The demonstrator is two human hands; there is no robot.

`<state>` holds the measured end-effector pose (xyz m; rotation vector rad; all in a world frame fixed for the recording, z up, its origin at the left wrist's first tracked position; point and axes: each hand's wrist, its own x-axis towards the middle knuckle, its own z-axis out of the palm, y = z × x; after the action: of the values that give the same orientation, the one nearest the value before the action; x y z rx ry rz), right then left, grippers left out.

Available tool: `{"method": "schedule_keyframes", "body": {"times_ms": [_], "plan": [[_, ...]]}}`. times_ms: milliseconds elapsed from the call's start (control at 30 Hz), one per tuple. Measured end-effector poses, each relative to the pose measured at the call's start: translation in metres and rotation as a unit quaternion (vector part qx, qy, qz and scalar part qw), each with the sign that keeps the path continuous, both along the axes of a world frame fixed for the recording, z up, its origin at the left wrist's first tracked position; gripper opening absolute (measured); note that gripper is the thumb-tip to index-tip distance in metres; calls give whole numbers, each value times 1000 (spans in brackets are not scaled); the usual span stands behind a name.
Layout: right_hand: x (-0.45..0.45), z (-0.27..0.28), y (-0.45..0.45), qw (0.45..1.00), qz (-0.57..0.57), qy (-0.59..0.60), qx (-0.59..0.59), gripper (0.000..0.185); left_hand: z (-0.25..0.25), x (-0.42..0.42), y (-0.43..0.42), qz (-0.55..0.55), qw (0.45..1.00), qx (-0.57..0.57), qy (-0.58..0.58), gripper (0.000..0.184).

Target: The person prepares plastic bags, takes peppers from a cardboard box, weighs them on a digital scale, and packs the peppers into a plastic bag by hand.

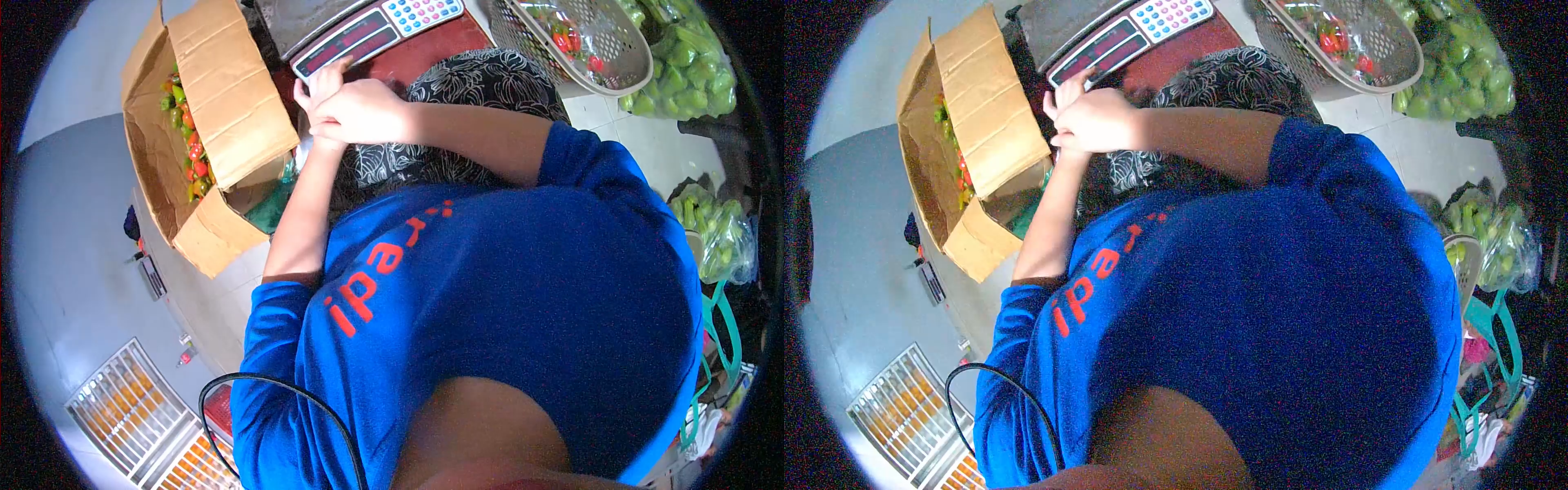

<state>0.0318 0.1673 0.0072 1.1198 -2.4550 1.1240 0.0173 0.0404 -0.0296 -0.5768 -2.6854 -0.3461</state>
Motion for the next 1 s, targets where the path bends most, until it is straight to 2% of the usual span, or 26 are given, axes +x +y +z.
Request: {"method": "schedule_keyframes", "body": {"times_ms": [67,167,300,400,433,500,567,667,733,767,800,867,900,933,967,1000], "plan": [[-8,-12,-6,999,6,-33,-9,27,-9,-5,-1,23,1000,-8,17,44],[2,7,3,1000,-3,-14,20,28,-16,-4,3,37,999,5,33,49],[1,-11,-7,1000,-15,15,-12,30,-23,1,2,65,998,0,-19,52],[3,-13,-9,1000,0,-20,10,35,-32,-2,-5,56,998,-6,-23,55],[2,-13,-10,995,30,-86,41,47,-35,-2,-9,51,998,-4,-34,58],[3,-14,-12,987,49,-143,54,50,-41,-4,-11,66,997,-24,-38,58],[10,-21,-13,991,24,-127,18,34,-43,-5,-14,82,993,-47,-72,60],[16,-7,-8,990,11,-137,-9,34,-48,-6,-19,79,994,-41,-66,59],[8,-15,-9,988,39,-151,-3,33,-28,-1,-8,102,990,-63,-70,54],[3,-15,-8,990,50,-128,-43,32,-20,-2,-3,110,988,-75,-72,52],[-5,-9,-3,989,60,-104,-83,31,-20,-8,-5,51,993,48,-95,48],[-27,19,21,971,99,-171,-132,26,-22,-19,-13,-71,945,285,-143,42],[-35,31,37,944,115,-185,-249,24,34,-9,15,-69,918,340,-193,36],[-49,41,47,854,166,-285,-403,25,16,-20,8,-46,856,452,-247,38],[-49,64,68,886,-13,-318,-338,27,27,-19,12,-24,814,518,-261,41],[-62,48,85,758,55,-540,-360,33,44,-18,19,-3,768,579,-274,43]]}}
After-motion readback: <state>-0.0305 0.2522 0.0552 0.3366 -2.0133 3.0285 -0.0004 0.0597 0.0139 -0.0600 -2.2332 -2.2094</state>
